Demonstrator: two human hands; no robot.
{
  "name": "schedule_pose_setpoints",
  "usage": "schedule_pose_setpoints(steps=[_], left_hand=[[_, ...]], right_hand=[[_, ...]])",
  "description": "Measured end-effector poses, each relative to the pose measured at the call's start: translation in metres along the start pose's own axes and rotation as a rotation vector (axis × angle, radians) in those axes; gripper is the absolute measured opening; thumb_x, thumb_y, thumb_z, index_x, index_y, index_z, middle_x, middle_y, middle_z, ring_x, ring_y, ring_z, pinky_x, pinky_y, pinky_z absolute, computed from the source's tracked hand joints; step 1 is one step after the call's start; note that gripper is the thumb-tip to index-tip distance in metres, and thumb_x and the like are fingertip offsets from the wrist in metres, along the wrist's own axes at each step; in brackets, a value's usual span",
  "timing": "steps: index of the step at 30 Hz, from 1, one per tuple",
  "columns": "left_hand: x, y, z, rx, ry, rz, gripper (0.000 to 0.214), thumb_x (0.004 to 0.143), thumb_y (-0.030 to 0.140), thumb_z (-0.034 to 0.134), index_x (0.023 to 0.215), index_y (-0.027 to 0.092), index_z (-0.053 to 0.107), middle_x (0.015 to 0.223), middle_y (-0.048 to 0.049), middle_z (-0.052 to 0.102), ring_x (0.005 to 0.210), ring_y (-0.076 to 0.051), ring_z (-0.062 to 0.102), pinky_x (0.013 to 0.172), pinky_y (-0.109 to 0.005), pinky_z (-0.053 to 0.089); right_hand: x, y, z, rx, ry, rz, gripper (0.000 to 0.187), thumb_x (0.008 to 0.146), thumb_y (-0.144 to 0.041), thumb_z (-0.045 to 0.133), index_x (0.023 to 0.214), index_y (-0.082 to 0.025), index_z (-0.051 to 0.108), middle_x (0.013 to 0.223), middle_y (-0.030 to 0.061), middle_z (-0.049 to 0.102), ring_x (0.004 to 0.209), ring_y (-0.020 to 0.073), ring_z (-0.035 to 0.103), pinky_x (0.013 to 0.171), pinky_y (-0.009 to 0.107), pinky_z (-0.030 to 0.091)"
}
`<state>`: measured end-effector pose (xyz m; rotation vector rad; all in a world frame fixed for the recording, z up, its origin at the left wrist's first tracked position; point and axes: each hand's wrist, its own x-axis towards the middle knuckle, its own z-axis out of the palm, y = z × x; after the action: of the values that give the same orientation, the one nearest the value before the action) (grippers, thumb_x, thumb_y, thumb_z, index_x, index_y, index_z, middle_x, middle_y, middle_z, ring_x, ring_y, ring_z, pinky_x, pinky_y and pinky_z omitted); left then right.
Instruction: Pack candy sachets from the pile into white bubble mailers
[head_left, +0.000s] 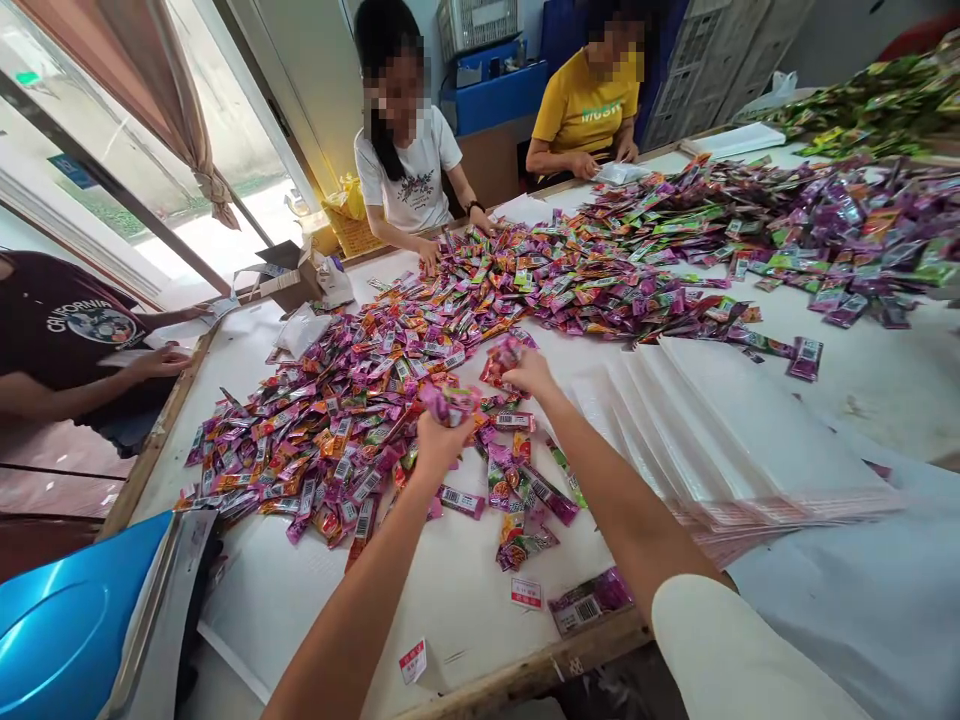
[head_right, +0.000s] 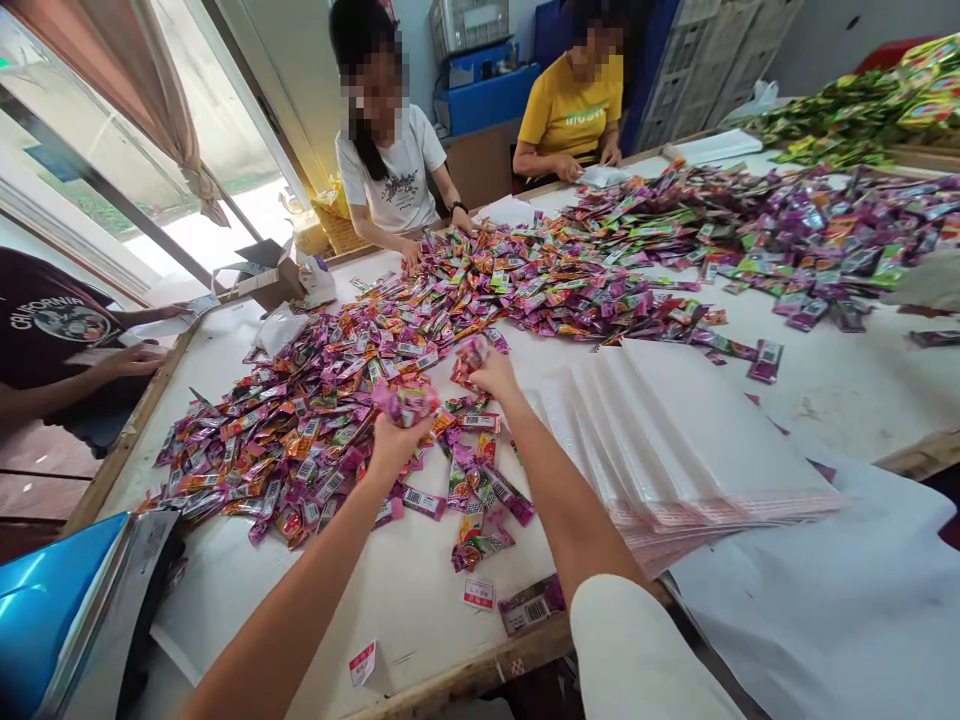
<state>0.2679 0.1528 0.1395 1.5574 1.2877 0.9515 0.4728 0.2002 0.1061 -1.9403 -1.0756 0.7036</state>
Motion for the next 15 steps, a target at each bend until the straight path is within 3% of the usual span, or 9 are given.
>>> schedule_pose_setpoints(steps=[4, 8, 12, 15], left_hand=[[0.008, -0.003, 0.037, 0.352, -0.267, 0.220, 0.012, 0.059, 0.022, 0.067, 0.068, 0.018, 0.061, 0.062, 0.0011, 0.060, 0.061, -0.015, 0.056, 0.060, -0.026, 0.044], [0.015, -0.011, 0.058, 0.776, -0.502, 0.423, 0.021, 0.062, 0.013, 0.063, 0.083, 0.017, 0.062, 0.086, -0.0088, 0.067, 0.086, -0.024, 0.061, 0.078, -0.034, 0.046], [0.013, -0.015, 0.069, 0.916, -0.511, 0.411, 0.031, 0.063, 0.003, 0.057, 0.091, 0.014, 0.061, 0.094, -0.0153, 0.066, 0.099, -0.030, 0.059, 0.087, -0.041, 0.043], [0.011, -0.013, 0.068, 0.750, -0.417, 0.330, 0.027, 0.061, 0.002, 0.058, 0.085, 0.015, 0.061, 0.090, -0.0133, 0.067, 0.098, -0.029, 0.060, 0.088, -0.042, 0.043]], right_hand=[[0.008, 0.006, 0.017, -0.032, 0.018, 0.053, 0.027, 0.043, -0.003, 0.064, 0.060, -0.019, 0.052, 0.075, 0.0076, 0.065, 0.093, 0.0300, 0.061, 0.078, 0.032, 0.046], [0.011, 0.021, -0.003, 0.016, 0.068, 0.137, 0.024, 0.043, -0.008, 0.065, 0.060, -0.020, 0.052, 0.063, 0.0007, 0.059, 0.077, 0.0252, 0.062, 0.068, 0.032, 0.049], [0.006, 0.024, -0.036, 0.138, 0.176, 0.167, 0.022, 0.052, -0.021, 0.063, 0.073, -0.018, 0.056, 0.065, -0.0011, 0.058, 0.067, 0.0187, 0.060, 0.059, 0.029, 0.049], [-0.007, 0.017, -0.060, 0.386, 0.298, 0.094, 0.030, 0.051, -0.022, 0.063, 0.080, -0.017, 0.057, 0.072, -0.0004, 0.061, 0.068, 0.0158, 0.059, 0.060, 0.027, 0.050]])
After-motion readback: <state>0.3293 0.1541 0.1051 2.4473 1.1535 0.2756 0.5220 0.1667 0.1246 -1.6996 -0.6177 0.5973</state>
